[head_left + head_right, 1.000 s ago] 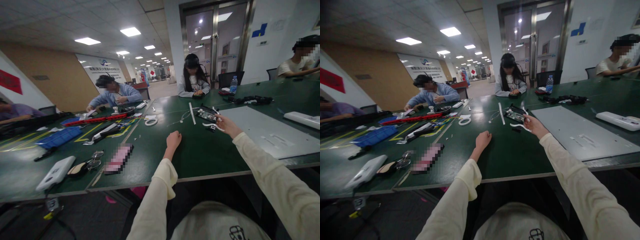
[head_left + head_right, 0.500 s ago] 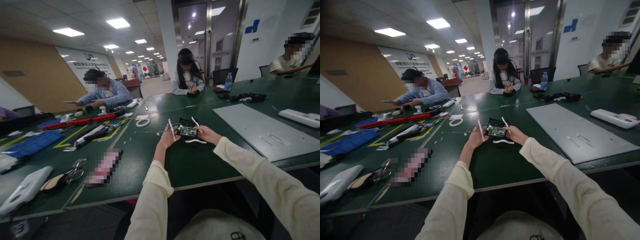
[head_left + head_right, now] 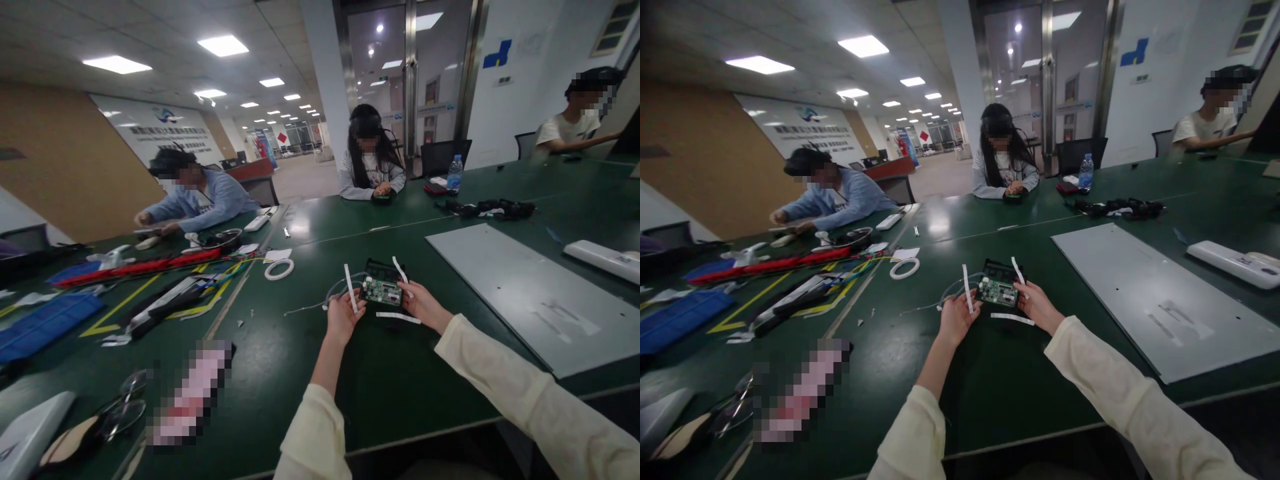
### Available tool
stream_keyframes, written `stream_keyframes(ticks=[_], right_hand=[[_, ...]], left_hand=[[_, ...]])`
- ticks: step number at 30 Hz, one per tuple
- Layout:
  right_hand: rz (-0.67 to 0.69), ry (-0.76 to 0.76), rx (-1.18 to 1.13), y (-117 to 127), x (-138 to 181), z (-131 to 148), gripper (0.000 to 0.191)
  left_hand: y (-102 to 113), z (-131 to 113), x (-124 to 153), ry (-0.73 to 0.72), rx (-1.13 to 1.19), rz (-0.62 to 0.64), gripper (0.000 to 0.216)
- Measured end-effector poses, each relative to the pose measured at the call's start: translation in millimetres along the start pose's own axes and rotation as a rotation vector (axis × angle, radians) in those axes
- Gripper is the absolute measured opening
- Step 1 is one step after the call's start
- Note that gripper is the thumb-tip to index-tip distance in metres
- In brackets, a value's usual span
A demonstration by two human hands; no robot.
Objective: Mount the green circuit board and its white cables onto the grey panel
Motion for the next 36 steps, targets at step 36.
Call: stream_keyframes(ticks=[36], right_hand=[[-0.079, -0.024, -0.037, 7.8, 1.3, 5.3, 0.010]], left_hand=[[-2.7, 13.0, -0.9, -0.242, 0.046, -0.066, 0.019]])
Point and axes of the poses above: each hand's wrist, its own x-axis away from the middle knuckle, its own y-axis out of the back of the hand, z = x × y, the point moved 2 cm from there along -x, towards the middle knuckle, and after that the axes turned 9 degrees about y, right-handed, at the moved point
